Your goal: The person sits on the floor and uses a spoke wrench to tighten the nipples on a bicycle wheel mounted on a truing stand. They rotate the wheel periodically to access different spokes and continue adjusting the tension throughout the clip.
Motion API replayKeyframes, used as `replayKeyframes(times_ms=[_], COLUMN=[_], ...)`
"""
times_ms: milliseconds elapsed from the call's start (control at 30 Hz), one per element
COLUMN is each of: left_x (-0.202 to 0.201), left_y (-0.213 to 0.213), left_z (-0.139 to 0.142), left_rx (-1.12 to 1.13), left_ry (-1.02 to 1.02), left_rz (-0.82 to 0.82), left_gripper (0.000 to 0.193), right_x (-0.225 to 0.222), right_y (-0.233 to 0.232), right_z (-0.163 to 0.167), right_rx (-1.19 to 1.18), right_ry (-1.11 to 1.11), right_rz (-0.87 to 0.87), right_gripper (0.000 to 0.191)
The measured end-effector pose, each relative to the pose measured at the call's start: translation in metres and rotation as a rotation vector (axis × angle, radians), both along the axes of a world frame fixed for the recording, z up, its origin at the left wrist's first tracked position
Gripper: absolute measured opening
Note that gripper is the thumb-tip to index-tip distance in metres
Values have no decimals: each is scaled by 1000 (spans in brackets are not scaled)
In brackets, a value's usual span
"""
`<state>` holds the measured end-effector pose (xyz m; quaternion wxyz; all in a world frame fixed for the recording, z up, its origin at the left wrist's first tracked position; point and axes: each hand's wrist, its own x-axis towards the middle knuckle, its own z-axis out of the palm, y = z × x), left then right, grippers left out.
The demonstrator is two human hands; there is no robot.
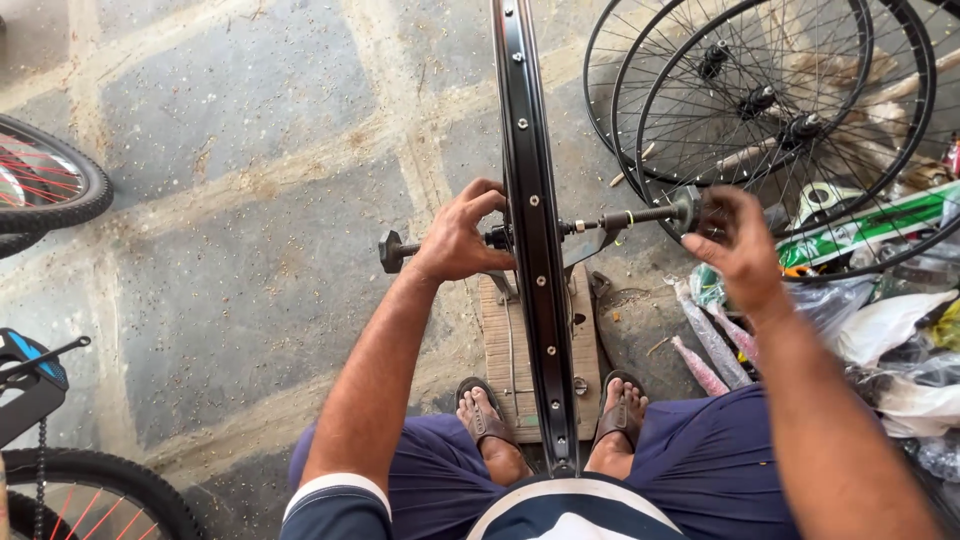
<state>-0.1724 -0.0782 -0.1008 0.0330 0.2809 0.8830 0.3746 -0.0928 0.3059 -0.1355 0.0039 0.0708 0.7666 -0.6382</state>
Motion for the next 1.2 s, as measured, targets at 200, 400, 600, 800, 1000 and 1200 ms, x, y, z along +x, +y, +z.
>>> replayKeyframes(times_ms=[200,400,600,800,1000,1200], left_x=[2,2,1,2,3,2], left_y=[-2,-2,-2,-3,0,-1], left_z=[3,-1,-3,0,-1,-1], left_rx=[36,46,41,32,60,47], left_ry=[13,-5,22,31,5,-18], left_rz=[-6,-13,-8,-7,1,17], left_gripper=[60,59,63,67,64,62], right_x=[-57,-58,-58,-58,-49,-56], right_y=[40,49,40,33,33,25], right_z=[-3,-6,-2,1,0,0], right_rx=[-111,-117,-12,69,17,107], right_ry=[-383,-324,-417,-419,-238,-327], right_rz=[276,347,188,236,341,181], right_gripper=[64,70,70,72,71,62])
